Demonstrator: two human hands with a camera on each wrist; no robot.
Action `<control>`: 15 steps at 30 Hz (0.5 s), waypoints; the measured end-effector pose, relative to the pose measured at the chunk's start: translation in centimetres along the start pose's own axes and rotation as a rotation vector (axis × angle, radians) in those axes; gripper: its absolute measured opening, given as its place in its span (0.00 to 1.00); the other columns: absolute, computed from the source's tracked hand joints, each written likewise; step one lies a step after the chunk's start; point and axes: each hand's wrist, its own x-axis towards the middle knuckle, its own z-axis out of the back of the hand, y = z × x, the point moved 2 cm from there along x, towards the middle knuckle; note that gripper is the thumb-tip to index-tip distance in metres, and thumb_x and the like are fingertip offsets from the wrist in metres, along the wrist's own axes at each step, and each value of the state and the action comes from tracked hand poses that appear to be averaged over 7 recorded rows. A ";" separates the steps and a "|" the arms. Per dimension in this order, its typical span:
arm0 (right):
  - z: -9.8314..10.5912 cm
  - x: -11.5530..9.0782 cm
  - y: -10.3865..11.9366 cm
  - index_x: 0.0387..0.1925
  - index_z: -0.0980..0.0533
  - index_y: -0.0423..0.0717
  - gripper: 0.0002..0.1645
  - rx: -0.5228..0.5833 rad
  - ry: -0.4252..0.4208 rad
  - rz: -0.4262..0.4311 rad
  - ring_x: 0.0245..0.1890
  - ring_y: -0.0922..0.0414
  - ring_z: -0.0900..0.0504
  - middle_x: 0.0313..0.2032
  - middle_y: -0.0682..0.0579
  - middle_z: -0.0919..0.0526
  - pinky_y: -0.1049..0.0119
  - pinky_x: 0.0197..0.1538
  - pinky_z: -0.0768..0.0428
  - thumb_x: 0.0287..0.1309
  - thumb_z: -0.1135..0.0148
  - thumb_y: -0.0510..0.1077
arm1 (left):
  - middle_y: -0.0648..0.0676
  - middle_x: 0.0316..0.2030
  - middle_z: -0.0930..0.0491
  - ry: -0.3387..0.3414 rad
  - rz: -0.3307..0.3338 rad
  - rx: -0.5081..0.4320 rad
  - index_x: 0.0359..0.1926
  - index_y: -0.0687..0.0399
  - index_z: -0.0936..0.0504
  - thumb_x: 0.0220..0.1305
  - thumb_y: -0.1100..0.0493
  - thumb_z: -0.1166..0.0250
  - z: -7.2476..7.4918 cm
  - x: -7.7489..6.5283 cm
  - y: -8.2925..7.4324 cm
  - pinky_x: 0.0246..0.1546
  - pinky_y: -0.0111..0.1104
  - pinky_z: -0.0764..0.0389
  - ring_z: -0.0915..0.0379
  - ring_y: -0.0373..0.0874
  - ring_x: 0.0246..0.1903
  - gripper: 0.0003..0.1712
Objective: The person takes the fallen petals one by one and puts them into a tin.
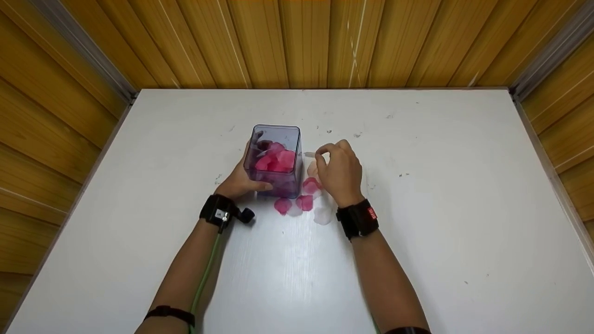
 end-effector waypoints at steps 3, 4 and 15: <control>0.5 0.1 0.8 0.33 0.17 0.40 0.07 0.076 -0.109 0.026 0.26 0.54 0.38 0.23 0.49 0.35 0.64 0.29 0.43 0.54 0.36 0.40 | 0.59 0.65 0.45 -0.004 0.003 0.002 0.72 0.49 0.68 0.39 0.62 0.24 0.0 0.0 0.0 0.64 0.42 0.45 0.46 0.46 0.63 0.71; 0.7 0.1 1.2 0.32 0.17 0.40 0.07 0.103 -0.149 0.038 0.26 0.55 0.38 0.22 0.49 0.36 0.64 0.29 0.43 0.54 0.36 0.40 | 0.58 0.65 0.45 -0.005 0.002 0.006 0.72 0.49 0.68 0.39 0.61 0.24 0.1 0.0 -0.1 0.64 0.42 0.45 0.46 0.46 0.63 0.71; -1.5 -0.7 6.2 0.32 0.16 0.41 0.08 0.266 -0.272 0.228 0.28 0.52 0.33 0.24 0.51 0.35 0.66 0.31 0.39 0.54 0.34 0.43 | 0.60 0.64 0.45 -0.001 -0.002 0.023 0.72 0.50 0.68 0.39 0.60 0.24 0.1 0.0 -0.1 0.63 0.39 0.43 0.45 0.47 0.62 0.71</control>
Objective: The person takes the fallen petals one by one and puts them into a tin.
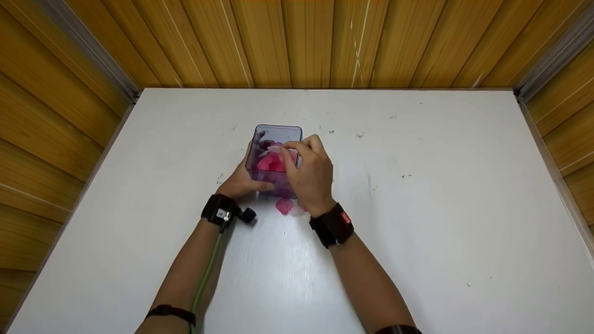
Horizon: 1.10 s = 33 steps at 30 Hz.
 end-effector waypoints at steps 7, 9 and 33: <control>-1.6 -0.3 0.2 0.34 0.15 0.43 0.10 -0.011 0.032 -0.012 0.25 0.55 0.37 0.25 0.49 0.36 0.68 0.25 0.43 0.54 0.33 0.45 | 0.55 0.65 0.43 0.012 0.013 -0.011 0.72 0.45 0.68 0.40 0.59 0.24 0.0 0.0 0.0 0.62 0.37 0.41 0.41 0.43 0.61 0.71; -1.7 -0.2 0.2 0.35 0.15 0.43 0.11 -0.016 0.047 -0.009 0.24 0.54 0.37 0.25 0.49 0.35 0.68 0.24 0.44 0.55 0.35 0.46 | 0.56 0.65 0.43 0.009 0.005 -0.024 0.72 0.45 0.67 0.40 0.60 0.23 0.1 0.0 0.0 0.62 0.38 0.41 0.41 0.44 0.61 0.71; 3.3 -1.0 -8.3 0.34 0.17 0.38 0.14 -0.411 0.629 -0.499 0.35 0.45 0.25 0.36 0.40 0.18 0.52 0.33 0.27 0.49 0.33 0.45 | 0.56 0.65 0.45 -0.002 0.019 -0.013 0.72 0.40 0.67 0.38 0.59 0.22 -0.1 0.2 0.8 0.64 0.44 0.47 0.47 0.46 0.64 0.71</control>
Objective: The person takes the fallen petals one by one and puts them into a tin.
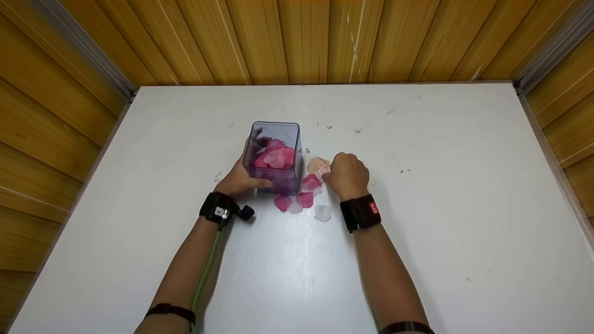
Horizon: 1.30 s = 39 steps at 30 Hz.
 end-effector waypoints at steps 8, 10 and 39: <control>1.1 -0.2 -0.1 0.33 0.16 0.40 0.10 -0.032 -0.032 -0.010 0.33 0.46 0.26 0.40 0.38 0.19 0.53 0.30 0.28 0.53 0.35 0.44 | 0.58 0.65 0.45 0.014 -0.006 0.021 0.72 0.46 0.67 0.39 0.62 0.24 -0.1 0.0 -0.6 0.64 0.42 0.46 0.48 0.48 0.64 0.71; 1.7 -0.3 0.1 0.34 0.16 0.41 0.11 -0.011 -0.067 0.002 0.32 0.47 0.26 0.41 0.38 0.19 0.54 0.28 0.28 0.54 0.35 0.45 | 0.58 0.64 0.45 0.011 -0.009 0.018 0.72 0.45 0.67 0.39 0.62 0.23 -0.1 0.0 -0.6 0.64 0.42 0.45 0.47 0.48 0.64 0.71; -0.4 -0.3 8.0 0.36 0.15 0.44 0.10 0.503 -0.463 0.345 0.23 0.58 0.41 0.20 0.44 0.38 0.67 0.27 0.46 0.51 0.31 0.43 | 0.60 0.66 0.46 0.011 0.002 -0.020 0.72 0.45 0.68 0.39 0.62 0.24 0.0 -0.1 -0.5 0.62 0.41 0.42 0.43 0.47 0.62 0.71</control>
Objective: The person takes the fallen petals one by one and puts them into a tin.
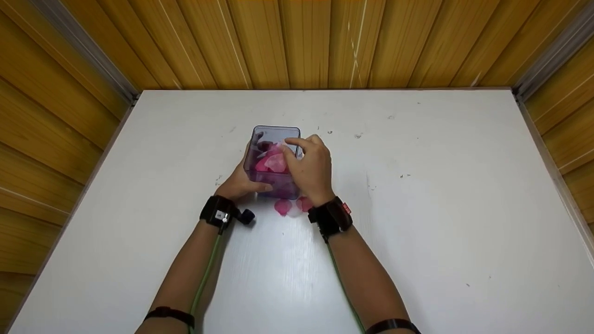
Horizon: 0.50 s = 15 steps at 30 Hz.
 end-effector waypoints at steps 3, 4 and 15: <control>0.6 0.2 -0.1 0.36 0.15 0.43 0.09 0.008 -0.023 0.026 0.24 0.56 0.40 0.20 0.45 0.38 0.67 0.28 0.46 0.51 0.32 0.41 | 0.60 0.65 0.45 -0.006 -0.009 -0.009 0.72 0.49 0.68 0.39 0.63 0.24 0.0 0.0 0.0 0.63 0.41 0.43 0.45 0.49 0.63 0.71; 0.9 0.3 -0.3 0.36 0.15 0.43 0.09 0.004 -0.033 0.031 0.23 0.55 0.40 0.20 0.46 0.38 0.67 0.28 0.46 0.52 0.33 0.41 | 0.60 0.65 0.45 -0.007 -0.011 -0.008 0.72 0.50 0.68 0.38 0.63 0.24 0.0 0.0 -0.1 0.63 0.42 0.44 0.46 0.50 0.64 0.71; 3.0 -0.1 -5.7 0.43 0.18 0.43 0.13 -0.372 0.278 -0.124 0.30 0.51 0.34 0.29 0.42 0.29 0.60 0.31 0.37 0.55 0.36 0.40 | 0.61 0.65 0.46 -0.008 0.002 0.028 0.72 0.46 0.67 0.38 0.62 0.23 -0.1 -0.1 0.0 0.64 0.44 0.48 0.49 0.50 0.65 0.72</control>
